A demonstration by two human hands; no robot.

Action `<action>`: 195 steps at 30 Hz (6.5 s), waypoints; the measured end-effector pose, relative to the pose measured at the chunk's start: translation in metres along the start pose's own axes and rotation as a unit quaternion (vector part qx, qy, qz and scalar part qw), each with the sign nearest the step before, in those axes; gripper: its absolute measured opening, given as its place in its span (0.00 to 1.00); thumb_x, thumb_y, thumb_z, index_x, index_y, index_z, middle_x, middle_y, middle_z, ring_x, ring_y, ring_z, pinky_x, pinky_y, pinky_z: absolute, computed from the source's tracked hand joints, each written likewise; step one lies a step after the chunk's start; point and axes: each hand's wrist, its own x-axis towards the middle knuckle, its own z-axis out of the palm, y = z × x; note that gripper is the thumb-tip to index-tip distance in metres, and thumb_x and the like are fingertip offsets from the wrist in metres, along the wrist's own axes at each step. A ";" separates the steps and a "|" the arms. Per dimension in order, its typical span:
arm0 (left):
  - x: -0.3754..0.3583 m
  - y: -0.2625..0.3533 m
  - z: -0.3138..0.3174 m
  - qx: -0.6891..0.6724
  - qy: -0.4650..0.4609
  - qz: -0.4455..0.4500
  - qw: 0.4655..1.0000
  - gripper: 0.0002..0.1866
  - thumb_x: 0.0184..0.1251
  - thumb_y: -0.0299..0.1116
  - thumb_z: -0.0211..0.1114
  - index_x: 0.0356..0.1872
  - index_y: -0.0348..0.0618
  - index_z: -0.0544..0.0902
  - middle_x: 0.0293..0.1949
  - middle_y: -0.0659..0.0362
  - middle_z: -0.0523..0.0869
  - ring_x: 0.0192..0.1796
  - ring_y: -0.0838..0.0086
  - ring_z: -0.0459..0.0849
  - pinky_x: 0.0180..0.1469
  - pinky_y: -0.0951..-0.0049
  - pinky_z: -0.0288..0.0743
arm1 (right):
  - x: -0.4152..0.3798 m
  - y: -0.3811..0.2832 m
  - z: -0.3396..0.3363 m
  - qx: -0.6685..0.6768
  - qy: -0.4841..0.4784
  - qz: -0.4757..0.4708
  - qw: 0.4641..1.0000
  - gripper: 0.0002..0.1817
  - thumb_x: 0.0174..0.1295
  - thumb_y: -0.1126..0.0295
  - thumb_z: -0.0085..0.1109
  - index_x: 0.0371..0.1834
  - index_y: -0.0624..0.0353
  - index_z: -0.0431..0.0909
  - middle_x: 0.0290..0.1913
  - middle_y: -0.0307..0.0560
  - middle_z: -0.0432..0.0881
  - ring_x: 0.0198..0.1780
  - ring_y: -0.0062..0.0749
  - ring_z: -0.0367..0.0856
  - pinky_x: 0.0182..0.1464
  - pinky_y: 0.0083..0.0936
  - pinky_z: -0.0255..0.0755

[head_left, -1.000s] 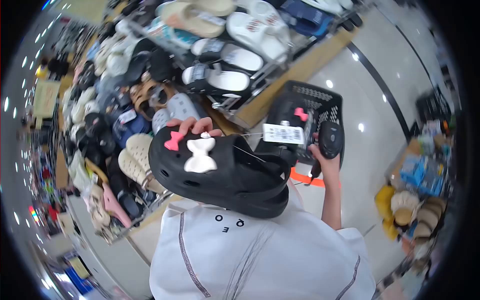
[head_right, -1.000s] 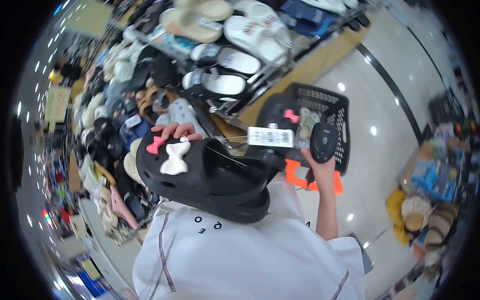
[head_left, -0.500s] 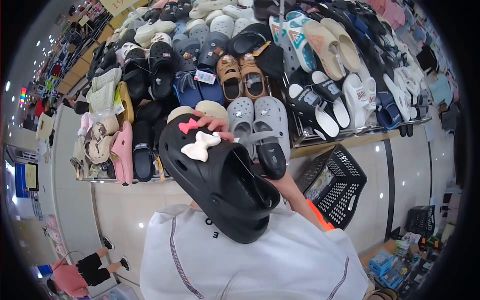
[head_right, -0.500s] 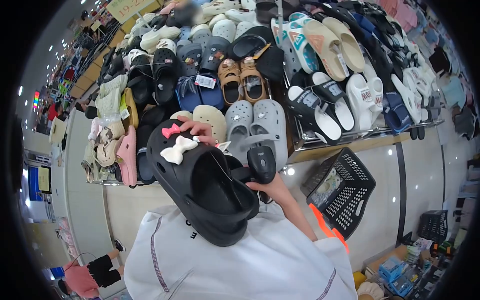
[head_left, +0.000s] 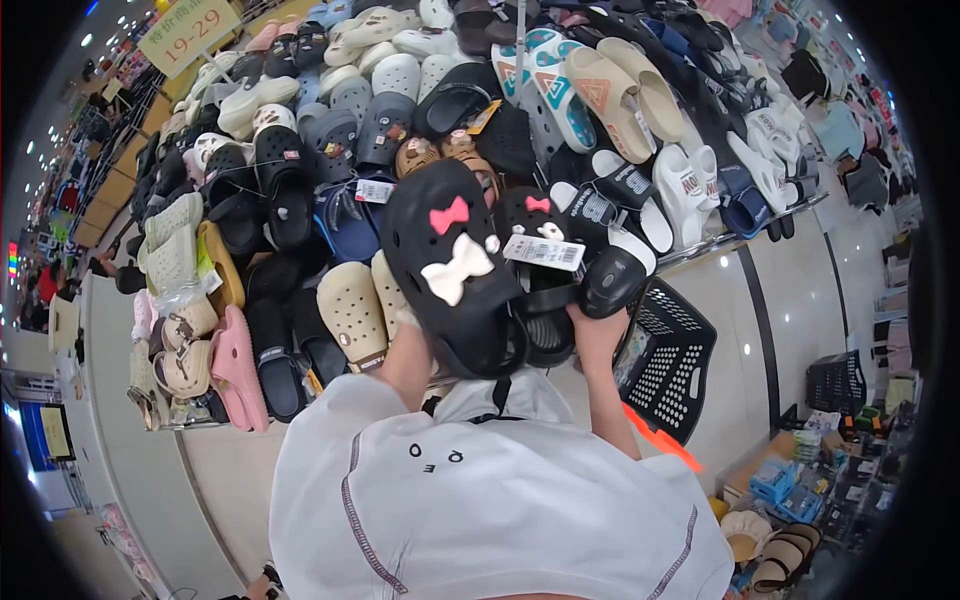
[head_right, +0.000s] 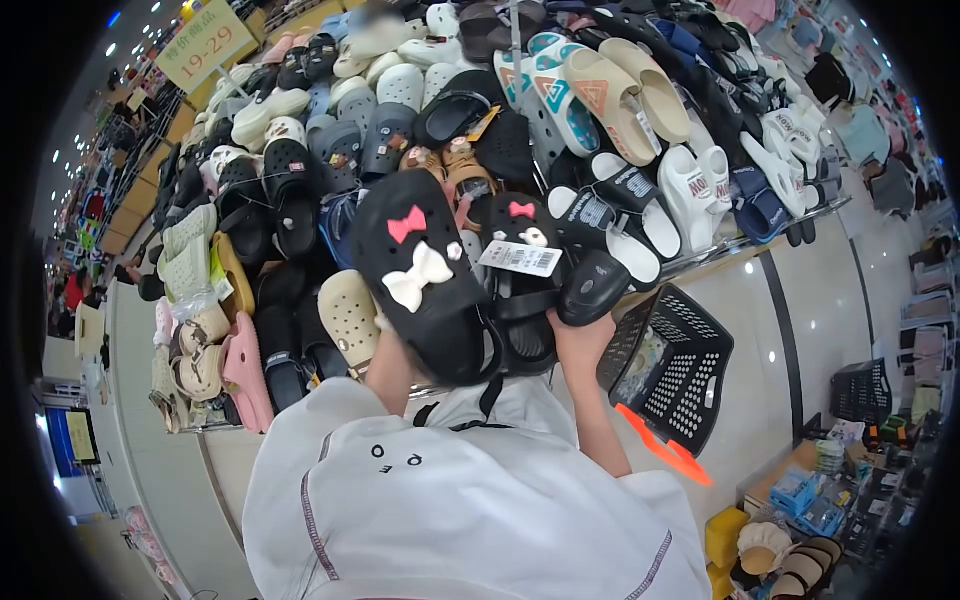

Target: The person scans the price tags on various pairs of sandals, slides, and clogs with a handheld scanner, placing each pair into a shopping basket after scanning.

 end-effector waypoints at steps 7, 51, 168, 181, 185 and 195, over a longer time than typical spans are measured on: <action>-0.142 0.021 -0.025 0.091 0.387 -0.092 0.913 0.24 0.65 0.45 0.49 0.56 0.41 0.64 0.52 0.56 0.73 0.53 0.67 0.73 0.58 0.69 0.64 | 0.018 0.059 -0.003 -0.083 0.071 0.048 0.993 0.20 0.35 0.71 0.67 0.34 0.67 0.74 0.33 0.55 0.81 0.38 0.44 0.80 0.42 0.31 0.71; -0.017 -0.060 -0.013 0.829 -0.014 -0.169 0.533 0.13 0.50 0.31 0.65 0.40 0.48 0.81 0.42 0.58 0.72 0.51 0.67 0.70 0.51 0.72 0.65 | 0.140 -0.041 -0.078 -0.009 -0.588 0.170 0.791 0.12 0.46 0.72 0.66 0.31 0.65 0.75 0.27 0.42 0.79 0.27 0.23 0.79 0.32 0.18 0.71; -0.019 0.096 -0.023 0.983 0.087 0.003 0.163 0.21 0.56 0.38 0.61 0.44 0.31 0.72 0.40 0.48 0.74 0.45 0.59 0.73 0.48 0.64 0.66 | -0.116 0.171 -0.201 -0.286 0.244 0.359 0.854 0.22 0.47 0.58 0.58 0.43 0.59 0.69 0.31 0.56 0.79 0.36 0.52 0.78 0.37 0.38 0.70; -0.165 -0.268 0.007 0.786 -0.342 -0.270 0.438 0.10 0.53 0.29 0.60 0.36 0.38 0.74 0.38 0.50 0.75 0.46 0.56 0.72 0.49 0.63 0.65 | -0.180 0.186 -0.254 -0.295 0.194 0.358 0.864 0.14 0.44 0.67 0.58 0.35 0.56 0.69 0.24 0.50 0.78 0.28 0.46 0.78 0.29 0.36 0.69; -0.220 -0.343 -0.084 0.735 -0.361 -0.444 0.364 0.14 0.51 0.36 0.60 0.37 0.39 0.74 0.40 0.49 0.75 0.45 0.56 0.73 0.49 0.62 0.67 | -0.195 0.198 -0.260 -0.333 0.250 0.431 0.800 0.18 0.45 0.66 0.61 0.39 0.58 0.70 0.30 0.51 0.78 0.33 0.47 0.78 0.33 0.34 0.70; -0.326 -0.490 -0.436 0.755 -0.363 -0.545 -0.023 0.30 0.47 0.45 0.64 0.50 0.42 0.67 0.50 0.52 0.74 0.52 0.58 0.73 0.46 0.48 0.68 | -0.226 0.270 -0.290 -0.261 0.648 0.407 0.588 0.25 0.42 0.67 0.72 0.42 0.69 0.74 0.40 0.55 0.78 0.36 0.32 0.78 0.34 0.27 0.74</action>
